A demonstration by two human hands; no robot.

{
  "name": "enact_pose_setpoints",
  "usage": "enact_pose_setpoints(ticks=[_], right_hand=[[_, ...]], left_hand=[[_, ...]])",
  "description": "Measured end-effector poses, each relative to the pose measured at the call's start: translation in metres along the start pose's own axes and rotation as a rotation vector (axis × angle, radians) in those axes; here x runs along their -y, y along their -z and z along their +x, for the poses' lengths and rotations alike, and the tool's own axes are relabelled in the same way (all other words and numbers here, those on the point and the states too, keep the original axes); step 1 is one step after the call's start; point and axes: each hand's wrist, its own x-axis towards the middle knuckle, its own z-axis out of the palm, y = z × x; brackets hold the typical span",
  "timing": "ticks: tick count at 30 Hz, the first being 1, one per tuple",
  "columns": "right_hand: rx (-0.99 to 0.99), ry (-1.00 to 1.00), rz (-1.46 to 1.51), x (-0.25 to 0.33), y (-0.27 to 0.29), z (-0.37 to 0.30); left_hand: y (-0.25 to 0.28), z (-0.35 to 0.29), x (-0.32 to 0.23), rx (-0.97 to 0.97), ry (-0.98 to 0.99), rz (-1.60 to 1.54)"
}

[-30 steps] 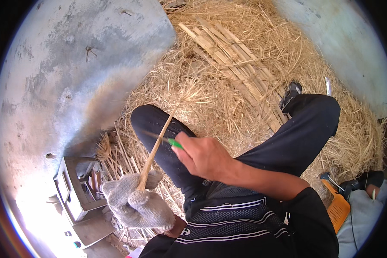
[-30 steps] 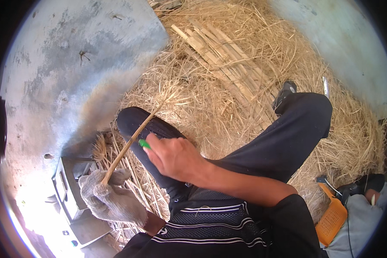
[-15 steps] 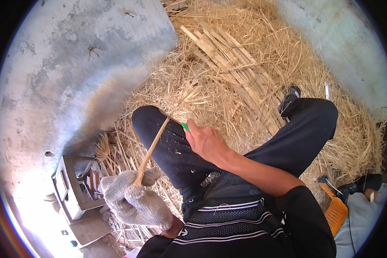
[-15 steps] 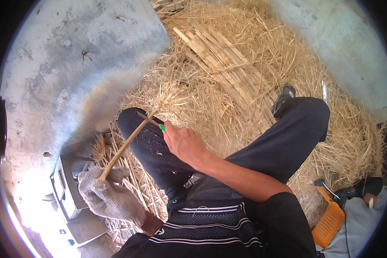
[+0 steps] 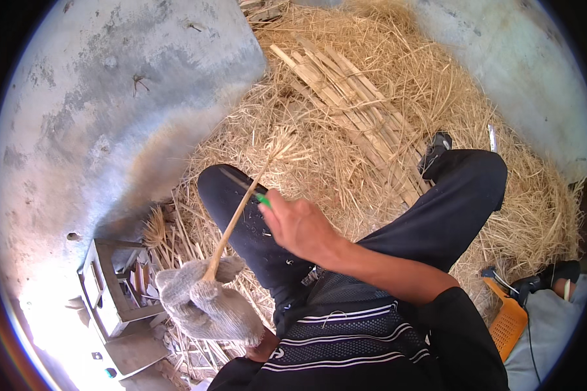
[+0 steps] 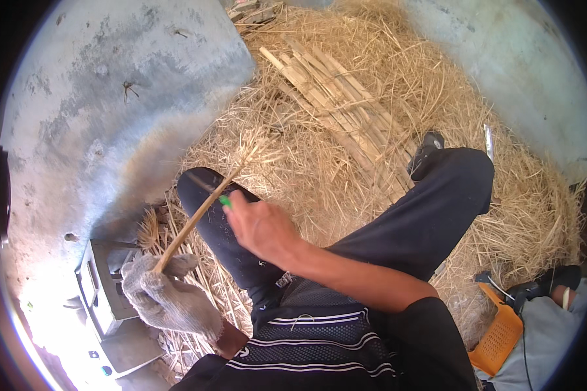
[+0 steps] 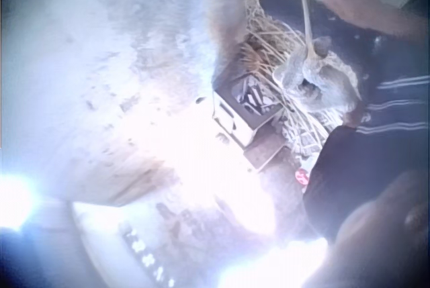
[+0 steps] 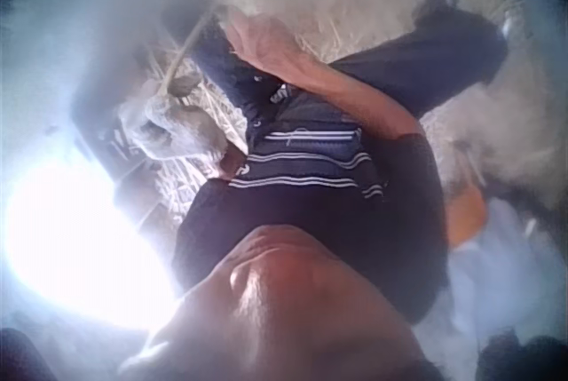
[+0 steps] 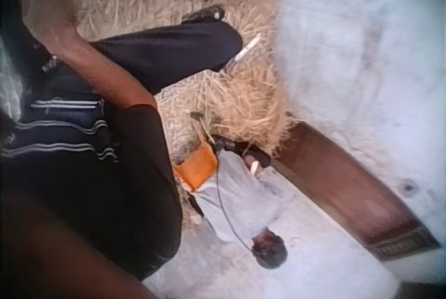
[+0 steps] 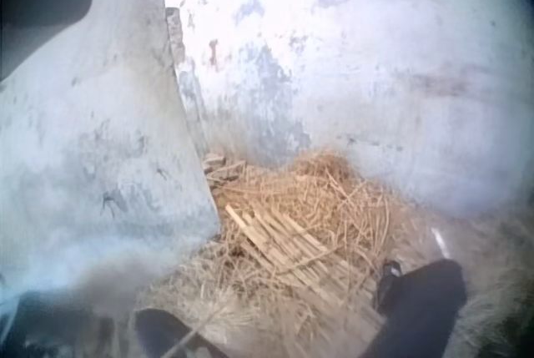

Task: The person sits cross-legged on a straw-covered floor and uses a green-handled knife to shave a thin bamboo stick. They hold the stick with a gloved left hand and repeatedly scrape the surface with the knife in their right hand, producing wood shavings.

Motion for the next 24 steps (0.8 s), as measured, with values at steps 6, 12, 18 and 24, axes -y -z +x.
enact_pose_setpoints(ticks=[6, 12, 18, 24], right_hand=[[0.13, -0.254, -0.249, -0.091, -0.014, 0.007], [-0.015, 0.17, -0.036, -0.004, -0.001, 0.0], [0.09, -0.183, -0.32, -0.066, -0.001, 0.009], [0.088, 0.0, -0.129, -0.01, 0.0, -0.001]], left_hand=[[0.004, 0.009, 0.006, 0.08, -0.052, 0.068], [0.002, 0.003, -0.002, 0.014, 0.041, 0.052], [0.004, 0.003, 0.007, 0.0, 0.059, 0.003], [-0.003, 0.006, -0.002, -0.078, 0.101, -0.069]])
